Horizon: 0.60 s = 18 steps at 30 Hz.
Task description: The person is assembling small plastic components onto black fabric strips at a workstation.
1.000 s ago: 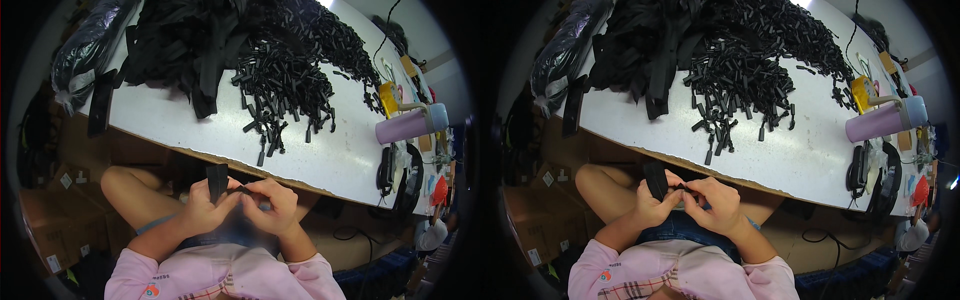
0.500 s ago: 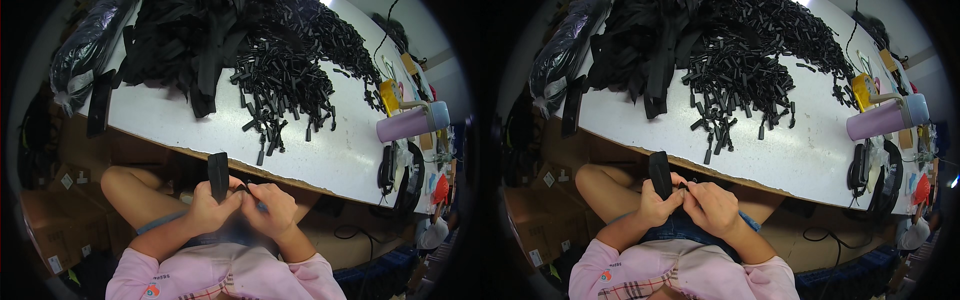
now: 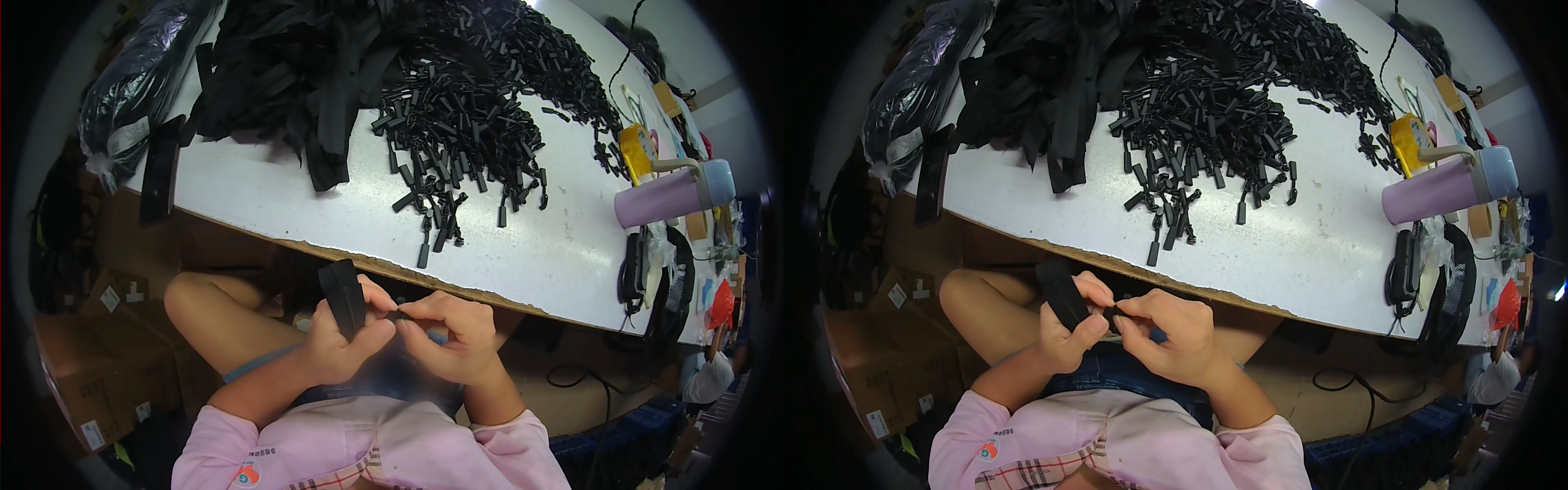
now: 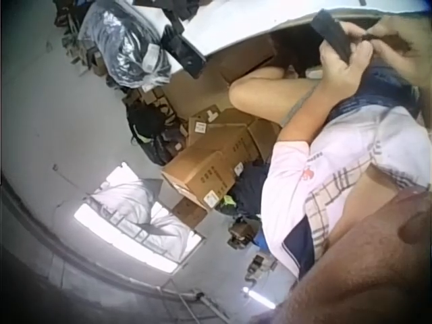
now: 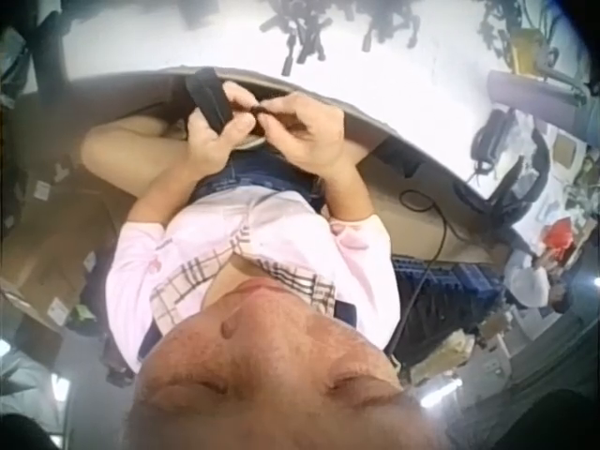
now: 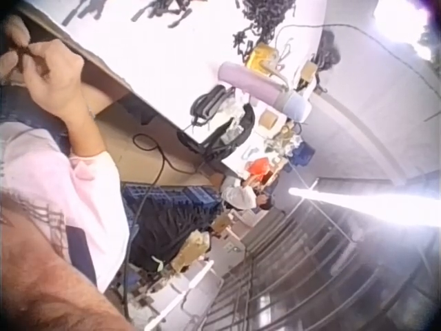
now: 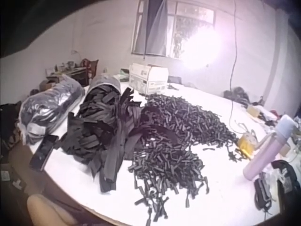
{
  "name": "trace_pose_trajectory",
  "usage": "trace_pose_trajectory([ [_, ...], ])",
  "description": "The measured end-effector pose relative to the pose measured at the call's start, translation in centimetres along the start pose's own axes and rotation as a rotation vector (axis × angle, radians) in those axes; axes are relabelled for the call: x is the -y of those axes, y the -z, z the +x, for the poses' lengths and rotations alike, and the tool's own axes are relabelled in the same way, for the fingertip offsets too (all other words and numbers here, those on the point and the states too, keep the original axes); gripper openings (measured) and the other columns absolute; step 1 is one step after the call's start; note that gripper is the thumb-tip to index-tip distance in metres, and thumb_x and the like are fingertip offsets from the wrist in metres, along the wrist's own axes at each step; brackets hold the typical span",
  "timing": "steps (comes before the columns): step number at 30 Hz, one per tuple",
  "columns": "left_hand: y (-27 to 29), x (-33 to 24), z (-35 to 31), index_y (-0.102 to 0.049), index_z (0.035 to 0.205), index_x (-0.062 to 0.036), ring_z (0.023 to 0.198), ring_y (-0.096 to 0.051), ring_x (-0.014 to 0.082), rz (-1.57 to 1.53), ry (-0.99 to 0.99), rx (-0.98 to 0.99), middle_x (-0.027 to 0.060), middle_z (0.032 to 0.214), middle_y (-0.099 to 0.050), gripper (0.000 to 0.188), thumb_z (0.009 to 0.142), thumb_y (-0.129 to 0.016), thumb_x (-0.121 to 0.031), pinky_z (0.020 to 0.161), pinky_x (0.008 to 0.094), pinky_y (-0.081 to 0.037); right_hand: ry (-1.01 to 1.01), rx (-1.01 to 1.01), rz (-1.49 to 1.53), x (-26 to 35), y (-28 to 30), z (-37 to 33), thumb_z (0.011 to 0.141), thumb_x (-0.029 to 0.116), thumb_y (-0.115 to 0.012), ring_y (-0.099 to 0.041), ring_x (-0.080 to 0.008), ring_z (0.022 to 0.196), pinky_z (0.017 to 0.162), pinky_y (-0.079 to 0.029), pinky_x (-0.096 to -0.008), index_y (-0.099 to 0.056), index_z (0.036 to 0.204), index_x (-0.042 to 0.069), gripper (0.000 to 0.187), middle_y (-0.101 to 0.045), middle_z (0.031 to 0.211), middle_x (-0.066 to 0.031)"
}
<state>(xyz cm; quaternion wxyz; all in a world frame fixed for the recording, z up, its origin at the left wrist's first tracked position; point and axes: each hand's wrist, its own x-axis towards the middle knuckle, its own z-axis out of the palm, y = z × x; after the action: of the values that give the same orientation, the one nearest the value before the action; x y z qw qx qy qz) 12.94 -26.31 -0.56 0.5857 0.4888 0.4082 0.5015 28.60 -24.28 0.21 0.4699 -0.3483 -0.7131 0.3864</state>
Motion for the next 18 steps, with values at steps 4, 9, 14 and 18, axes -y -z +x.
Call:
trace_pose_trajectory([
  [4,0.3,-0.4,0.3,-0.053,0.078,-0.0014,0.07,-0.05,0.0136,0.189,-0.146,0.059,0.0066,0.075,-0.051,0.007,0.075,-0.058,-0.005,0.062,0.025,-0.04,-0.024,0.068,0.024,0.5,0.4,0.5,0.065,-0.002,-0.063,-0.054,-0.0102,0.047,0.042,-0.041,-0.02,-0.056,0.077,-0.002,0.014,-0.055,0.061,-0.0076],
  [9,0.6,0.5,0.6,-0.052,0.077,-0.0017,0.062,-0.046,0.0093,0.185,-0.053,-0.124,0.0029,0.069,-0.05,0.013,0.082,-0.053,-0.014,0.058,0.0226,-0.039,-0.161,0.423,-0.19,-1.3,-0.4,-0.4,0.065,0.004,-0.062,-0.051,-0.0198,0.048,0.045,-0.043,-0.0276,-0.056,0.079,0.0,0.016,-0.05,0.059,-0.0082],
  [14,1.3,0.4,0.8,-0.052,0.082,-0.001,0.061,-0.046,0.0083,-0.011,0.258,0.055,0.0023,0.068,-0.051,0.02,0.085,-0.047,-0.02,0.058,0.0217,-0.039,-0.076,-0.033,-0.278,0.5,-0.7,1.0,0.062,0.005,-0.065,-0.053,-0.0189,0.053,0.047,-0.044,-0.027,-0.058,0.088,0.003,0.026,-0.052,0.07,-0.0093],
  [18,0.9,0.1,1.0,-0.051,0.091,-0.0017,0.069,-0.051,0.0104,0.252,0.156,0.26,0.0034,0.075,-0.053,0.016,0.082,-0.052,-0.015,0.063,0.0233,-0.042,0.205,-0.087,-0.302,-0.1,-0.7,1.6,0.065,0.002,-0.063,-0.052,-0.0144,0.053,0.047,-0.043,-0.0238,-0.058,0.087,0.001,0.022,-0.053,0.07,-0.0075],
])
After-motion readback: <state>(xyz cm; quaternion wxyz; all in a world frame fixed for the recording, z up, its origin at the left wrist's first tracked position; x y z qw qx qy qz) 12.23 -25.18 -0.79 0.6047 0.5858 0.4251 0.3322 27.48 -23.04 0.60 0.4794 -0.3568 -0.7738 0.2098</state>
